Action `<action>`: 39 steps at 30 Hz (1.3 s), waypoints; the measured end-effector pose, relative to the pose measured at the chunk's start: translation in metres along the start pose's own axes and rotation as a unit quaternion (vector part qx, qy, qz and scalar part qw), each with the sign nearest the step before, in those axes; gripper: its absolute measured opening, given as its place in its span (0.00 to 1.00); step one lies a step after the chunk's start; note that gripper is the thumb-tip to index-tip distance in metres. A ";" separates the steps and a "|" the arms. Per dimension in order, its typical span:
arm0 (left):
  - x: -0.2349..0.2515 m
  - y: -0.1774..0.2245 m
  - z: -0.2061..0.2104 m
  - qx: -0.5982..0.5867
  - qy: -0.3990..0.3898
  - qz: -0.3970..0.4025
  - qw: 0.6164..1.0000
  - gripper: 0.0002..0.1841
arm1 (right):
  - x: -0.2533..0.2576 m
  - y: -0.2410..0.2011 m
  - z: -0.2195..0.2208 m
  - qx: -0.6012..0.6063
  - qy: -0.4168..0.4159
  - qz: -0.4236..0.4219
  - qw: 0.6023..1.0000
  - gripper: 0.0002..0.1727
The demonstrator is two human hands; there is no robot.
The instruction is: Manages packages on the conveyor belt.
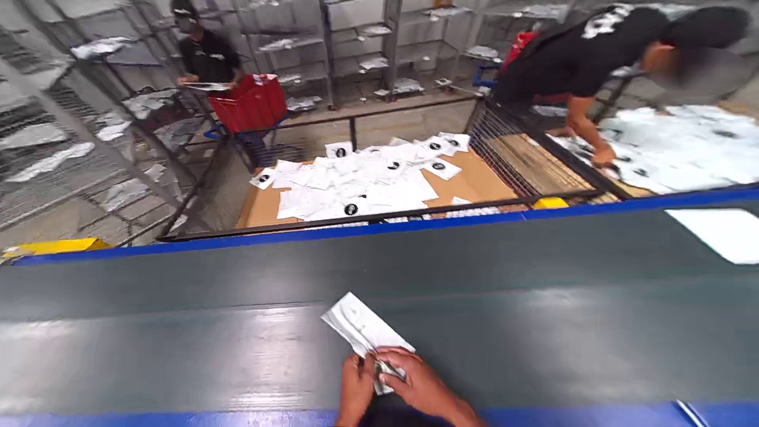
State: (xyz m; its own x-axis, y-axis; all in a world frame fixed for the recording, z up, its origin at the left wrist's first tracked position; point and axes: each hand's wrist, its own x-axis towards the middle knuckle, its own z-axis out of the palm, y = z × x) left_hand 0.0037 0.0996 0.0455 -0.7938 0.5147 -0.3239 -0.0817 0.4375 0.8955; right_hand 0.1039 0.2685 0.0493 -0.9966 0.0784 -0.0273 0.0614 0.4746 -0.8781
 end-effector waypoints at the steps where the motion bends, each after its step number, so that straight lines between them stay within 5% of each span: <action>1: 0.012 0.006 -0.011 0.036 -0.022 0.021 0.999 0.16 | 0.001 -0.006 -0.006 0.036 0.004 0.002 0.999 0.20; 3: 0.049 0.033 -0.039 0.072 -0.082 0.033 0.994 0.16 | 0.000 -0.015 -0.016 0.095 0.043 0.022 0.994 0.17; 7: 0.135 0.103 -0.081 -0.143 0.031 0.128 0.981 0.19 | -0.016 -0.017 -0.030 0.082 0.112 0.060 0.989 0.14; 12: 0.211 0.137 -0.072 -0.353 -0.044 0.059 0.933 0.38 | -0.049 0.003 -0.030 0.005 0.132 0.080 0.988 0.13; 19: 0.100 0.055 0.021 -0.213 -0.159 -0.072 0.961 0.26 | -0.096 0.026 -0.039 0.000 0.181 0.150 0.972 0.13; 26: 0.010 -0.007 0.030 -0.230 -0.177 -0.146 0.946 0.19 | -0.118 0.070 -0.086 -0.081 0.235 0.244 0.937 0.13; 39: 0.034 -0.010 0.003 -0.232 -0.153 -0.062 0.959 0.21 | -0.038 0.158 -0.249 -0.173 0.305 0.339 0.873 0.27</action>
State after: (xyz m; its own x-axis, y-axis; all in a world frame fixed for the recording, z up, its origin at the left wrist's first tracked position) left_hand -0.0206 0.1147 0.0246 -0.5517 0.7034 -0.4481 -0.4799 0.1717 0.8604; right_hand 0.1654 0.5587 0.0304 -0.5156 0.8467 -0.1314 0.7440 0.3664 -0.5588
